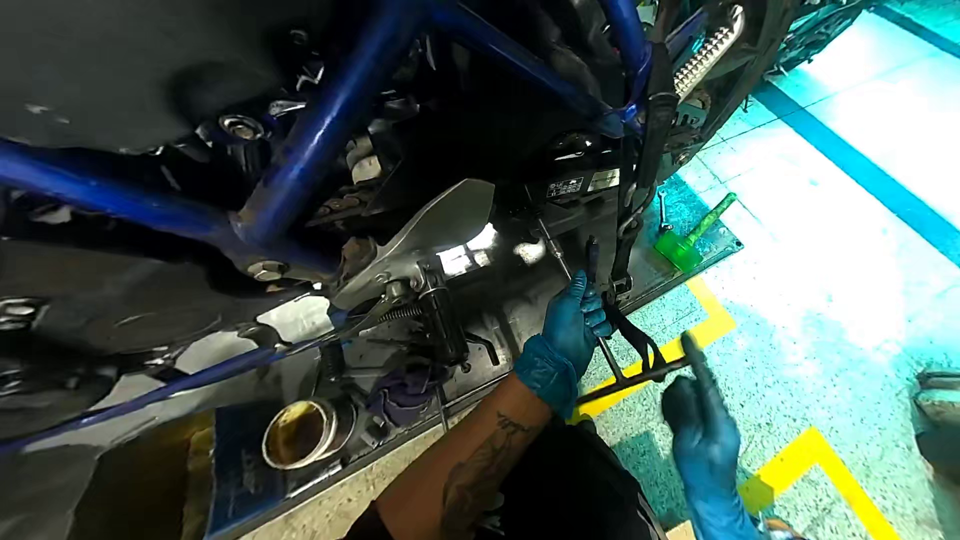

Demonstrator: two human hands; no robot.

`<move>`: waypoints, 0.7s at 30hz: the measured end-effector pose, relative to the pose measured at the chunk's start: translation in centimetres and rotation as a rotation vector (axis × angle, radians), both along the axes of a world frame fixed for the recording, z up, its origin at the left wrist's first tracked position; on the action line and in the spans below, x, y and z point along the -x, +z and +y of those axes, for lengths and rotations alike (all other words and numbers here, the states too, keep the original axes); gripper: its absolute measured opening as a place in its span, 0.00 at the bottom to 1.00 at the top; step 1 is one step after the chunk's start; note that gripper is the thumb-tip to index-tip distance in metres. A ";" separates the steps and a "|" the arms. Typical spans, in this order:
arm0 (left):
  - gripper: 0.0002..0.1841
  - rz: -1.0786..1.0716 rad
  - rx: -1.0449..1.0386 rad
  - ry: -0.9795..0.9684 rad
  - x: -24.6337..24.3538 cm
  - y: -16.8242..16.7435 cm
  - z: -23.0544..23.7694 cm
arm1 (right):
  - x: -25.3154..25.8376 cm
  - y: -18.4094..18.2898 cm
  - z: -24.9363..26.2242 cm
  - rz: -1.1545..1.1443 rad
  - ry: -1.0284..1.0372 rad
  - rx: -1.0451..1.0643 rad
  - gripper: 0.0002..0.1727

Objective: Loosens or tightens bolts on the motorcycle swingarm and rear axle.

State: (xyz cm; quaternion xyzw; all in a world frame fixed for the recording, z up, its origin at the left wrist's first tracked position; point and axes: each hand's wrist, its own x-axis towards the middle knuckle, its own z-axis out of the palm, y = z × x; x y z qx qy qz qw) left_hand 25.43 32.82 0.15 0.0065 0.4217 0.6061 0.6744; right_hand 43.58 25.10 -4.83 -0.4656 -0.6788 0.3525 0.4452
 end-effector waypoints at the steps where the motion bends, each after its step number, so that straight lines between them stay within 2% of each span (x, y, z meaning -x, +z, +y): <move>1: 0.23 -0.008 -0.019 -0.006 0.1 0.0 -0.1 | -0.5 -0.9 0.5 -0.060 -0.011 0.117 0.21; 3: 0.23 0.000 -0.081 -0.039 0.2 -0.1 -0.2 | -0.1 -1.9 -0.9 -0.294 0.096 0.266 0.19; 4: 0.23 0.007 -0.094 -0.043 0.3 -0.1 0.2 | 0.3 -1.6 -1.8 -0.358 0.176 0.183 0.18; 5: 0.23 0.014 -0.095 -0.042 0.3 -0.1 0.4 | 0.7 -1.2 -2.3 -0.360 0.178 0.012 0.17; 6: 0.23 0.017 -0.092 -0.044 0.4 -0.1 0.3 | 0.7 -0.3 -2.4 -0.300 0.134 -0.070 0.18; 8: 0.24 0.004 -0.071 -0.029 0.5 0.1 0.4 | 0.0 0.3 -1.3 -0.194 0.015 0.000 0.21; 9: 0.24 -0.014 -0.054 -0.013 0.5 0.3 0.6 | -0.3 -0.3 -0.9 -0.215 -0.001 0.084 0.22; 11: 0.23 -0.053 -0.040 0.019 0.5 0.4 1.2 | 0.1 -0.6 -1.9 -0.406 0.082 0.149 0.17; 13: 0.24 -0.045 -0.045 0.028 0.7 0.1 1.6 | 1.3 1.4 -2.7 -0.477 0.183 -0.064 0.16; 14: 0.23 -0.035 -0.047 0.016 0.7 -0.1 1.4 | 1.3 2.6 -2.7 -0.446 0.146 -0.107 0.17; 16: 0.23 -0.039 -0.050 0.008 1.0 -0.2 1.4 | 0.4 3.1 -0.6 -0.362 -0.001 -0.054 0.21; 17: 0.23 -0.049 -0.044 0.013 1.1 -0.1 1.6 | 0.0 1.8 0.2 -0.387 -0.052 -0.025 0.24; 19: 0.24 -0.071 -0.036 0.020 1.2 0.3 1.9 | 0.6 -0.2 -0.2 -0.451 -0.051 0.044 0.24; 21: 0.24 -0.074 -0.057 0.011 1.4 0.3 2.1 | 2.0 0.5 -1.0 -0.392 -0.026 0.119 0.25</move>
